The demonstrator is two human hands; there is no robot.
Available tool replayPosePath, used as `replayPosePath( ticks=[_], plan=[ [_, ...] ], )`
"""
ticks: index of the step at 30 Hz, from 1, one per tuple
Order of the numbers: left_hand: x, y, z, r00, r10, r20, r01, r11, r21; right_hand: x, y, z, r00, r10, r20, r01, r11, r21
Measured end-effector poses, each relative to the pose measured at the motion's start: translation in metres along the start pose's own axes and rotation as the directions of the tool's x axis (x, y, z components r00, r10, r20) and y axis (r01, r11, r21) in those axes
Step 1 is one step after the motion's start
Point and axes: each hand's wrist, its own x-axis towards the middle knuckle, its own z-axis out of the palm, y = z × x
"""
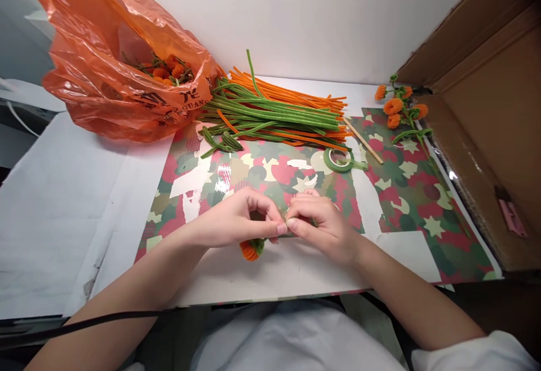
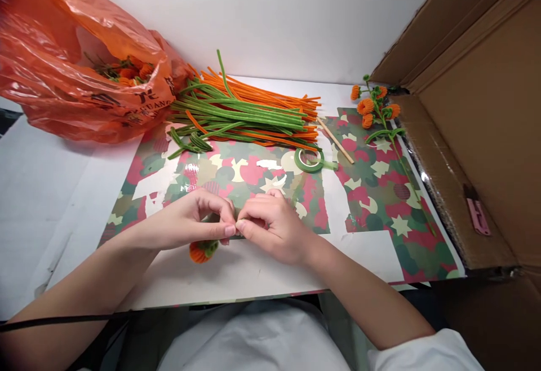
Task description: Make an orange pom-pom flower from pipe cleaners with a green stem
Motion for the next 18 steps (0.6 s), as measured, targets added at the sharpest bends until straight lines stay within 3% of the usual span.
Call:
replayPosePath(
  ticks=[6, 10, 12, 15, 17, 18],
  plan=[
    [-0.001, 0.001, 0.004, 0.989, 0.092, -0.117, -0.076, 0.988, 0.133, 0.0, -0.001, 0.002, 0.999, -0.014, -0.035, 0.013, 0.999, -0.042],
    [-0.002, 0.001, 0.007, 0.952, 0.219, -0.212, -0.139, 0.93, 0.339, 0.0, -0.001, 0.002, 0.999, -0.008, -0.051, 0.004, 0.996, -0.091],
    [-0.001, 0.001, 0.008, 0.906, 0.349, -0.24, -0.187, 0.838, 0.513, 0.0, 0.0, 0.003, 0.998, 0.0, -0.066, -0.008, 0.993, -0.121],
    [0.001, 0.001, 0.011, 0.793, 0.574, -0.205, -0.228, 0.591, 0.774, 0.0, 0.001, 0.004, 0.995, 0.016, -0.098, -0.031, 0.987, -0.158],
    [0.002, 0.001, 0.011, 0.722, 0.67, -0.173, -0.222, 0.461, 0.859, 0.0, 0.001, 0.004, 0.993, 0.018, -0.119, -0.037, 0.986, -0.161],
    [0.001, 0.002, 0.011, 0.709, 0.684, -0.171, -0.224, 0.448, 0.865, 0.0, 0.001, 0.003, 0.992, 0.011, -0.126, -0.03, 0.988, -0.152]
  ],
)
